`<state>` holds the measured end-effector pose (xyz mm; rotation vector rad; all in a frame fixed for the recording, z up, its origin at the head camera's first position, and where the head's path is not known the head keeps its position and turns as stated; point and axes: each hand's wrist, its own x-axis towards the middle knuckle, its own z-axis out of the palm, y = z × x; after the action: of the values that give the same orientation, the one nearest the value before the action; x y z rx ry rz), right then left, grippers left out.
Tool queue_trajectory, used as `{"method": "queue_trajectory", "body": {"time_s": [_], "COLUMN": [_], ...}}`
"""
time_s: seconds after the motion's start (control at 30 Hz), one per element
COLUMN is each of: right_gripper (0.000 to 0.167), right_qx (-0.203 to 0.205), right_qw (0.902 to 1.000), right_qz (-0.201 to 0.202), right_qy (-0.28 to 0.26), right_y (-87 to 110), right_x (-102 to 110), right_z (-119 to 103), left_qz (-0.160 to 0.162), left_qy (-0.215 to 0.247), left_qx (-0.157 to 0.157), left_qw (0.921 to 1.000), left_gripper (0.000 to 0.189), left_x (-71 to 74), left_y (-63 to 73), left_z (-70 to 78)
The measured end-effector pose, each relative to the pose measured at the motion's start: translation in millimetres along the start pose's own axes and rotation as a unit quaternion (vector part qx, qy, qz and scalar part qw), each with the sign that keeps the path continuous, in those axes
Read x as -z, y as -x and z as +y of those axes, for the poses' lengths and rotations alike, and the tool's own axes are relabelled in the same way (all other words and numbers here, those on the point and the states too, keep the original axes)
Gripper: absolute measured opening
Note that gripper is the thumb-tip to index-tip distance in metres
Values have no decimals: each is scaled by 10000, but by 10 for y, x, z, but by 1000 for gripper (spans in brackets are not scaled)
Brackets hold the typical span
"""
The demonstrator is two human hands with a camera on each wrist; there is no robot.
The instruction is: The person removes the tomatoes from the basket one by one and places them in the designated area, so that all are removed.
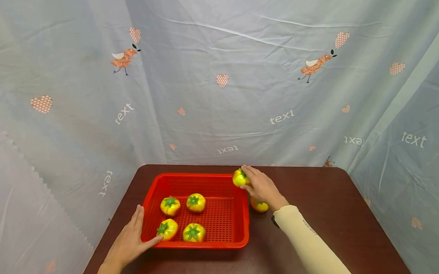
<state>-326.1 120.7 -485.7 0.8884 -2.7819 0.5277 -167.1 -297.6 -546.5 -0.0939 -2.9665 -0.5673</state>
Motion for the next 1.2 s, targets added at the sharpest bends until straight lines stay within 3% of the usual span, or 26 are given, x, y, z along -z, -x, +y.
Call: {"method": "queue_trajectory", "body": {"time_s": [0.5,0.93,1.2], "right_gripper": [70,67,68], "right_qx": [-210,-429,-758], "right_qw": [9993,9979,9964], "right_qz": [306,471,299], "right_qy": [-89,-143,-228], "right_y": [104,232,388], "right_x": [108,171,180], "right_z": [213,398,587], "left_qz": [39,-77,-27], "left_qy": [-18,16,19], "left_qx": [-59,105,38], "left_qw": [10000,9999,10000], "left_gripper": [117,118,118], "left_x": [-6,-3,0], "left_y": [-20,6,4], "left_z": [-8,-23,-3]}}
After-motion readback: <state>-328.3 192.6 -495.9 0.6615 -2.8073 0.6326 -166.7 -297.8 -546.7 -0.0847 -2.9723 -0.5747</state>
